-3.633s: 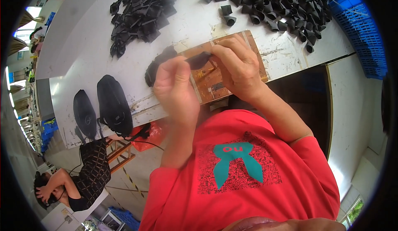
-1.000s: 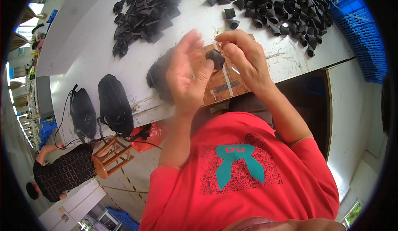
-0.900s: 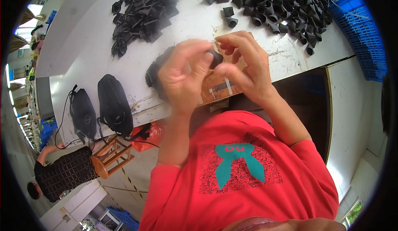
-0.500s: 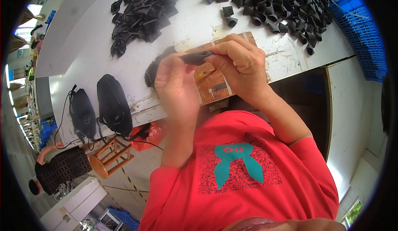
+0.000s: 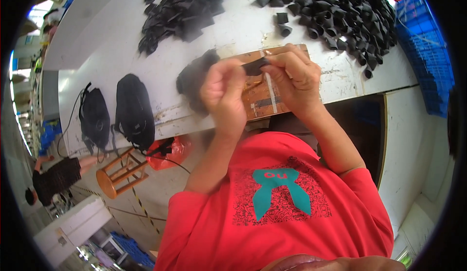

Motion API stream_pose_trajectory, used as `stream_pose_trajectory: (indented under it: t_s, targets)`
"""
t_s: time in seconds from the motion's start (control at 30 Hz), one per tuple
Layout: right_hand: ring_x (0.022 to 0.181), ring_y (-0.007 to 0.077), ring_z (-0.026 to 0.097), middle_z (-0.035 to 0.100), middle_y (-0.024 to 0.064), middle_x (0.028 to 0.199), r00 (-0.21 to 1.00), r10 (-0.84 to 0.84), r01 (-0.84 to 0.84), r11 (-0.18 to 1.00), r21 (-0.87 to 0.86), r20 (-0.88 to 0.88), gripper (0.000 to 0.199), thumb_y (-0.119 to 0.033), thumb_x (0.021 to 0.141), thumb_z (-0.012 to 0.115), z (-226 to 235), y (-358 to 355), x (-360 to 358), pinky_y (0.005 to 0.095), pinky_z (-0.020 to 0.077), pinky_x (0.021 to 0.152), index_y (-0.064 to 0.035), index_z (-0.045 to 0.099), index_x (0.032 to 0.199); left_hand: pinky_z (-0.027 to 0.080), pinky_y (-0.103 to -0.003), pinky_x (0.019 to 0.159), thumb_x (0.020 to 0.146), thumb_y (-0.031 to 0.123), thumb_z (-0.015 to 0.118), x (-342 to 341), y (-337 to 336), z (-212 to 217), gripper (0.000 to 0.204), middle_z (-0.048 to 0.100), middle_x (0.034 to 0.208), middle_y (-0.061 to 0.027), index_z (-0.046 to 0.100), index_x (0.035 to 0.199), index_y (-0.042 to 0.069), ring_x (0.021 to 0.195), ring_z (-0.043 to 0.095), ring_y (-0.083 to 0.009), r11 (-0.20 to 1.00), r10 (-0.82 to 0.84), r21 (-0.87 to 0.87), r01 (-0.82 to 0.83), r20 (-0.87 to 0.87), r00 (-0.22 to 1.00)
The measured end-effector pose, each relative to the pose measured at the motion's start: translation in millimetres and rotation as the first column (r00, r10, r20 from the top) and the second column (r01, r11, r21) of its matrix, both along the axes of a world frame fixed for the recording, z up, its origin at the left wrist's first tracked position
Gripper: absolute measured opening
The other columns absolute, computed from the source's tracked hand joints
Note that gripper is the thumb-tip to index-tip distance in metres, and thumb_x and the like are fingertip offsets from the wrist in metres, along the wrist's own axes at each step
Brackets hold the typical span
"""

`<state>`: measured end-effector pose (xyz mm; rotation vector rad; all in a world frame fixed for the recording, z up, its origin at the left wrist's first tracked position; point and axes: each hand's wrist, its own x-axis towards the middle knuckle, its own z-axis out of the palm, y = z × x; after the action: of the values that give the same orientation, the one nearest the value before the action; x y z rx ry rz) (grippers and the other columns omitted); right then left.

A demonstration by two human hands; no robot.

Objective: Assembling small black rubber or plastic components by hand at a workbench.

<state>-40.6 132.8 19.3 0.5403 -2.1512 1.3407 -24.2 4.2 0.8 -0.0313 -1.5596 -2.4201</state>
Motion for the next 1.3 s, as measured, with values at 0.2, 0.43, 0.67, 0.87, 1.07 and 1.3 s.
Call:
stream_pose_trajectory:
  t_s: [0.2,0.43,0.67,0.87,1.07,1.3]
  targets:
    - [0.061,0.0068,0.05,0.059,0.0011,0.072,0.874,0.349,-0.096,0.806,-0.585,0.338,0.012,-0.011,0.083,0.056,27.3,38.3,-21.0,0.0218,0.0406,0.052,-0.003,0.063,0.087,0.037,-0.015,0.061,0.082,0.006,0.058,10.7,-7.4,-32.3,0.006,0.053,0.076,0.0034,0.056,0.085,0.001,0.068,0.046,-0.0017,0.883,0.126,-0.456,-0.11,0.005,0.992]
    - [0.055,0.0067,0.047,0.055,0.0022,0.066,0.676,0.199,0.271,0.829,-0.49,0.71,0.031,-0.027,0.088,0.05,-21.5,37.8,14.3,0.019,0.0373,0.048,0.0019,0.061,0.089,0.047,-0.032,0.069,0.075,0.014,0.057,-43.0,-133.7,-87.2,0.023,0.062,0.083,-0.0154,0.058,0.091,-0.002,0.075,0.061,-0.023,0.513,0.482,-0.827,-0.229,0.057,0.874]
    - [0.056,0.0062,0.046,0.054,0.0013,0.064,0.58,0.279,0.132,0.895,-0.427,0.765,0.03,-0.025,0.089,0.049,-34.9,14.4,36.8,0.0196,0.0378,0.048,0.0021,0.06,0.084,0.047,-0.033,0.067,0.067,0.021,0.066,-67.7,-165.2,-120.5,0.03,0.063,0.077,-0.0169,0.061,0.084,-0.003,0.069,0.061,-0.0258,0.435,0.46,-0.884,0.174,0.384,0.8]
    - [0.06,0.0062,0.049,0.053,0.0011,0.064,0.505,0.399,-0.062,0.901,-0.429,0.765,0.027,-0.022,0.088,0.05,-32.0,1.7,40.4,0.0205,0.0413,0.052,0.0031,0.059,0.088,0.043,-0.023,0.062,0.07,0.005,0.065,-41.1,-141.0,-72.5,0.011,0.058,0.072,-0.0051,0.061,0.08,0.0,0.065,0.053,-0.0137,0.569,0.446,-0.767,-0.295,-0.013,0.895]
    - [0.057,0.0094,0.053,0.058,0.0027,0.068,0.16,0.87,0.366,0.387,-0.846,0.467,0.024,-0.026,0.087,0.052,-32.8,-30.0,29.6,0.0209,0.0429,0.049,-0.0025,0.057,0.089,0.046,-0.027,0.07,0.068,-0.006,0.064,21.5,-56.6,-10.6,0.017,0.055,0.093,-0.0104,0.059,0.082,0.004,0.081,0.055,-0.0184,0.573,-0.157,-0.807,-0.14,-0.276,0.948]
    - [0.057,0.0105,0.056,0.06,0.0049,0.07,0.326,0.824,0.227,0.408,-0.885,0.463,0.02,-0.022,0.086,0.054,-27.2,-11.2,30.8,0.024,0.0486,0.053,-0.0027,0.058,0.088,0.042,-0.022,0.057,0.081,0.017,0.057,35.1,-29.9,-3.8,0.019,0.058,0.086,-0.0059,0.056,0.091,0.0,0.067,0.053,-0.0116,0.932,-0.311,0.296,0.21,0.351,0.883]
